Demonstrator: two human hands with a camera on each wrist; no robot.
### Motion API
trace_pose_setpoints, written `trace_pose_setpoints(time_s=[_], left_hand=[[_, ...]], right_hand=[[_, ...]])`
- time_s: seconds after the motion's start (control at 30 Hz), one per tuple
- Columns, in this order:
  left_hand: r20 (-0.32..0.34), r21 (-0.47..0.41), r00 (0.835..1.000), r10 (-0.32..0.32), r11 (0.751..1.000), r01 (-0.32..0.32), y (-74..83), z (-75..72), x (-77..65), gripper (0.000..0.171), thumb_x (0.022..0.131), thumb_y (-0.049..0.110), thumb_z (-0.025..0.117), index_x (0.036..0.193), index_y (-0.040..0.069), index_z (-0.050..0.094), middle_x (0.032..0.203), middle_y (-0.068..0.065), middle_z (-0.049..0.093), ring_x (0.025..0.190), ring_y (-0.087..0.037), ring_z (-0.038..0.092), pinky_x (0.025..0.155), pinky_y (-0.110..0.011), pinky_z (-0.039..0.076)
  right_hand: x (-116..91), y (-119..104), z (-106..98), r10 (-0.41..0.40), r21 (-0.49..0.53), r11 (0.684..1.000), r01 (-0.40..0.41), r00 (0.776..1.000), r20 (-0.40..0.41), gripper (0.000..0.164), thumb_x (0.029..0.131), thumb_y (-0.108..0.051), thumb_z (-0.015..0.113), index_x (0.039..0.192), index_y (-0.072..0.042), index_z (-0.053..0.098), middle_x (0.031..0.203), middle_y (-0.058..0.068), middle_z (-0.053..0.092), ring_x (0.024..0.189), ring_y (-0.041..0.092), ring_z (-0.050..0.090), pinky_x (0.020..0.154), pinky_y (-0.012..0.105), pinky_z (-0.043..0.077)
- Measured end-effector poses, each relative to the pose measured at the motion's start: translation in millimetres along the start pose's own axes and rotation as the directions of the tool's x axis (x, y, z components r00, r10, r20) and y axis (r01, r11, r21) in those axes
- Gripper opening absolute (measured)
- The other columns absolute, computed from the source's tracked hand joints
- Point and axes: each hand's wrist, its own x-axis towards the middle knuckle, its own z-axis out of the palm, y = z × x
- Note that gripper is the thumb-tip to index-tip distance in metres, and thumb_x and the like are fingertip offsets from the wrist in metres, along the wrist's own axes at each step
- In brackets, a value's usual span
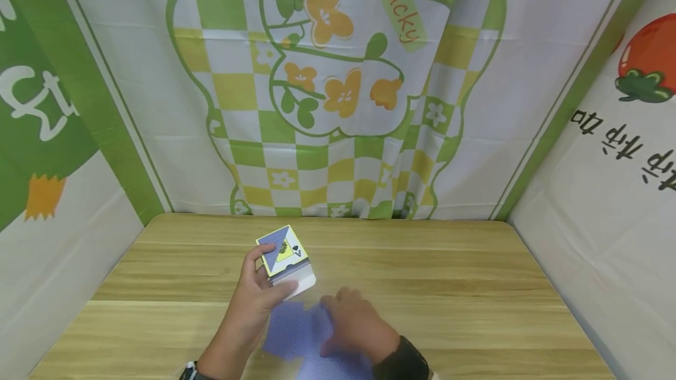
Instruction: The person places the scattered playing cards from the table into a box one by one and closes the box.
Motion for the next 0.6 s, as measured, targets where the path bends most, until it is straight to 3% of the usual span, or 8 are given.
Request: trace_pose_setpoints(time_s=[0.6], left_hand=[[-0.002,0.021,1.0,-0.03,0.999,0.03,0.8,-0.4,0.3,0.079,0.081,-0.017,0.064,0.141,0.021,0.03,0.137,-0.026,0.048,0.104,-0.023,0.068,0.085,-0.031,0.058]], right_hand=[[4.3,-2.3,6.2,-0.022,0.023,0.999,0.022,1.0,0.011,0.051,0.071,-0.03,0.088,0.117,-0.023,0.066,0.093,-0.002,0.056,0.091,0.018,0.052,0.076,0.035,0.046]])
